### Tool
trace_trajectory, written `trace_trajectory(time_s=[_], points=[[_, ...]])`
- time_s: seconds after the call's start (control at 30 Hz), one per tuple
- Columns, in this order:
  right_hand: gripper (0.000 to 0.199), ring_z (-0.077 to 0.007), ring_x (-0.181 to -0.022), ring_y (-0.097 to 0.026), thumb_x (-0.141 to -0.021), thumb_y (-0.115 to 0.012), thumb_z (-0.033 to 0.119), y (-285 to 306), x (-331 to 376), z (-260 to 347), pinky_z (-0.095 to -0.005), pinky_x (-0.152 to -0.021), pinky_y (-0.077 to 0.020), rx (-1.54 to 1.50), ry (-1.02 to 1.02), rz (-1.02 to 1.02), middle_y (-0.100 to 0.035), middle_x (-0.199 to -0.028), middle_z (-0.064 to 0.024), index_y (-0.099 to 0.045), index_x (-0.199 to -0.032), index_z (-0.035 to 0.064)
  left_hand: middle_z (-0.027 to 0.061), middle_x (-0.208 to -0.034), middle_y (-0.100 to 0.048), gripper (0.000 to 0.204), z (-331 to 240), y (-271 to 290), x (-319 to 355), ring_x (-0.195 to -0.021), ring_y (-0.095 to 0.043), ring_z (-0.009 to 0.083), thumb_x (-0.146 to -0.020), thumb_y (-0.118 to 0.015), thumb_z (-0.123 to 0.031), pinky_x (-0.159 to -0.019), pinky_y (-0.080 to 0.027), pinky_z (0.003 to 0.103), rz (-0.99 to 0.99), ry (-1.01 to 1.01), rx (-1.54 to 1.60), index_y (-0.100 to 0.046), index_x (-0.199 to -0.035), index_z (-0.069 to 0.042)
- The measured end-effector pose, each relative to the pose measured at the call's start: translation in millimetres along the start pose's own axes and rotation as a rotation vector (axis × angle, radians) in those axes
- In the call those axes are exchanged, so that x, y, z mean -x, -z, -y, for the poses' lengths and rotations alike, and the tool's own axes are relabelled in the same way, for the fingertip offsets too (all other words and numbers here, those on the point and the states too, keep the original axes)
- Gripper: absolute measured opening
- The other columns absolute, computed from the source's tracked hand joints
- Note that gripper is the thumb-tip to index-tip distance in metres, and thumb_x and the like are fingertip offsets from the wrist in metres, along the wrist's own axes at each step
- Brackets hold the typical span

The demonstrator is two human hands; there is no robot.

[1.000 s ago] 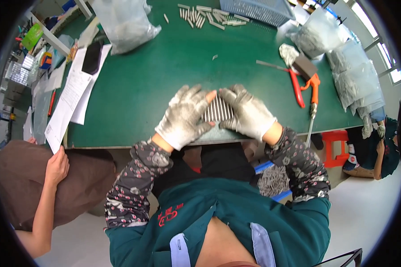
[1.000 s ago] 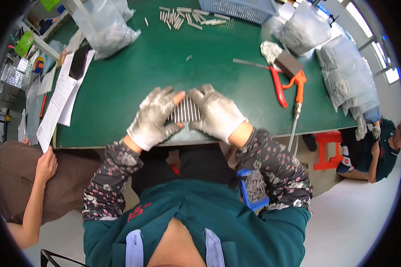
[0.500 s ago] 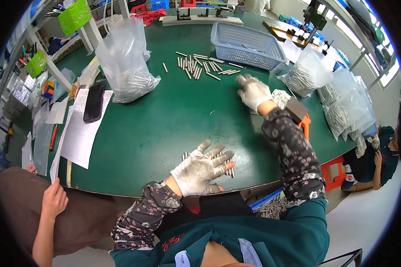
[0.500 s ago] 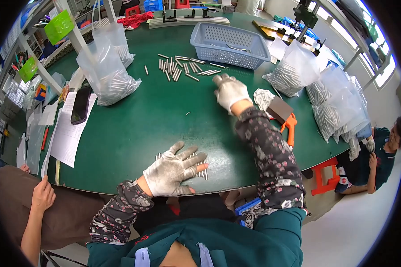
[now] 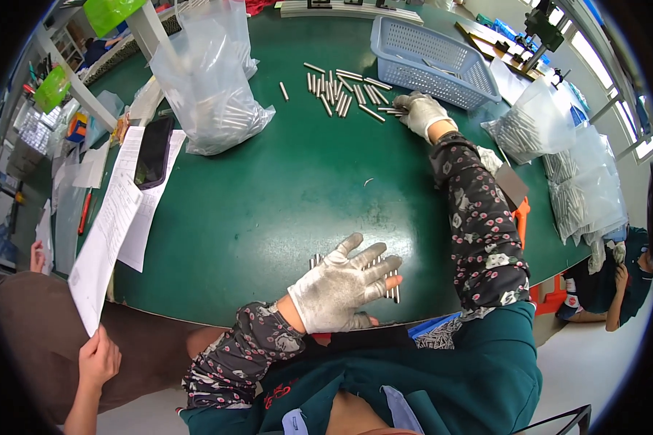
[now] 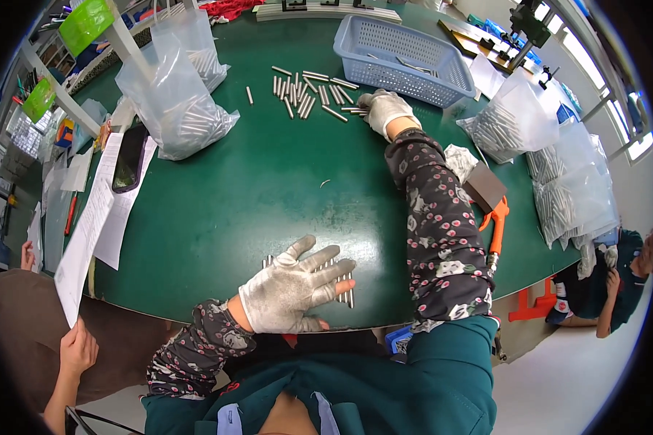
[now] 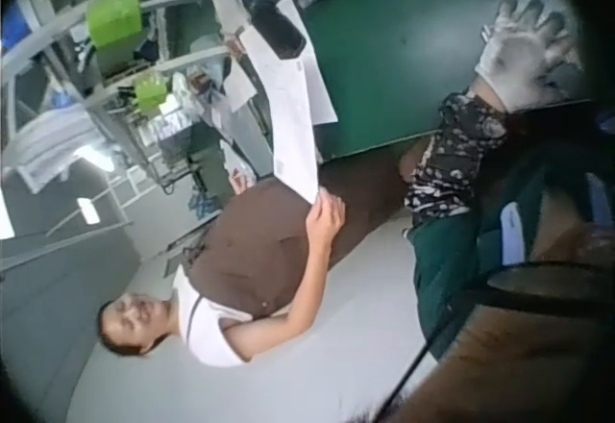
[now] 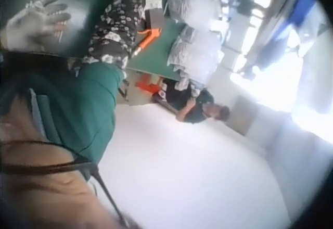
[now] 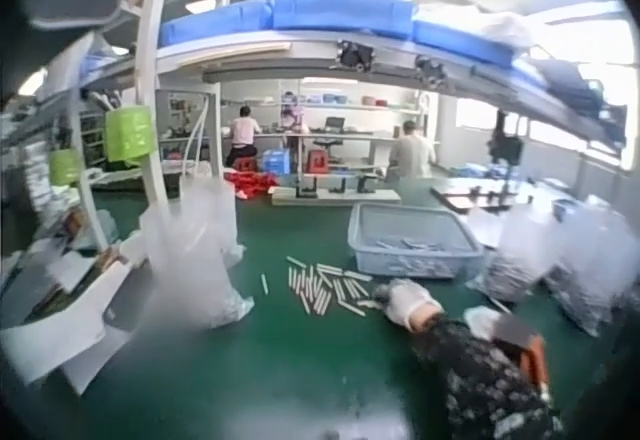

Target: The worker is arranging small metal pins into neat rows and blocks on a workbench, then cleaning them with an air gun and a sanding block.

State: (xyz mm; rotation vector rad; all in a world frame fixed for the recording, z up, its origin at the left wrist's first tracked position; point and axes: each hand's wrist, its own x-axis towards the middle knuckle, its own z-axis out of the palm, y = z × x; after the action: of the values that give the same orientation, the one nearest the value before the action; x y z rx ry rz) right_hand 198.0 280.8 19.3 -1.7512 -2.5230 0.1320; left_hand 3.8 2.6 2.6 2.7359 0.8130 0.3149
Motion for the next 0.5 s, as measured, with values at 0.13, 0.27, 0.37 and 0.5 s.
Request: trace_trajectory(time_s=[0.13, 0.27, 0.37, 0.5], points=[[0.024, -0.0297, -0.104, -0.058, -0.081, -0.066, 0.015, -2.7, 39.1, 11.4, -0.0386, -0.089, -0.0471, 0.018, 0.092, -0.009, -0.062, -0.107, -0.0105, -0.066, -0.105, 0.0144, 0.0089, -0.143, -0.040, 0.074, 0.6, -1.0, -0.8, -0.133, -0.036, 0.0291, -0.077, -0.059, -0.055, -0.111, -0.019, 0.052, -0.040, -0.003, 0.038, -0.043, -0.136, -0.015], [0.024, -0.0308, -0.095, -0.058, -0.078, -0.069, 0.014, -1.3, 91.1, 28.6, -0.0395, -0.082, -0.0481, -0.041, 0.343, -0.045, -0.061, -0.096, -0.0105, -0.066, -0.101, 0.0115, 0.0106, -0.141, -0.042, 0.076, 1.9, 1.9, -2.1, -0.130, -0.040, 0.0305, -0.072, -0.068, -0.048, -0.108, -0.026, 0.053, -0.079, -0.018, 0.044, -0.044, -0.135, -0.014], [0.027, -0.0320, -0.092, -0.058, -0.074, -0.070, 0.012, 8.6, 119.4, 50.1, -0.0401, -0.079, -0.0481, -0.095, 0.465, 0.003, -0.061, -0.095, -0.0107, -0.066, -0.101, 0.0096, 0.0112, -0.140, -0.043, 0.073, 4.0, 1.8, -2.2, -0.130, -0.040, 0.0302, -0.072, -0.068, -0.045, -0.108, -0.026, 0.053, -0.107, 0.003, 0.059, -0.046, -0.134, -0.013], [0.031, -0.0318, -0.093, -0.059, -0.077, -0.069, 0.016, 4.4, 135.8, 42.9, -0.0406, -0.080, -0.0487, -0.132, 0.509, -0.003, -0.062, -0.096, -0.0108, -0.064, -0.107, 0.0142, 0.0126, -0.139, -0.043, 0.069, 5.6, 13.5, -2.4, -0.130, -0.041, 0.0295, -0.073, -0.069, -0.039, -0.109, -0.025, 0.052, -0.226, 0.049, 0.007, -0.047, -0.132, -0.012]])
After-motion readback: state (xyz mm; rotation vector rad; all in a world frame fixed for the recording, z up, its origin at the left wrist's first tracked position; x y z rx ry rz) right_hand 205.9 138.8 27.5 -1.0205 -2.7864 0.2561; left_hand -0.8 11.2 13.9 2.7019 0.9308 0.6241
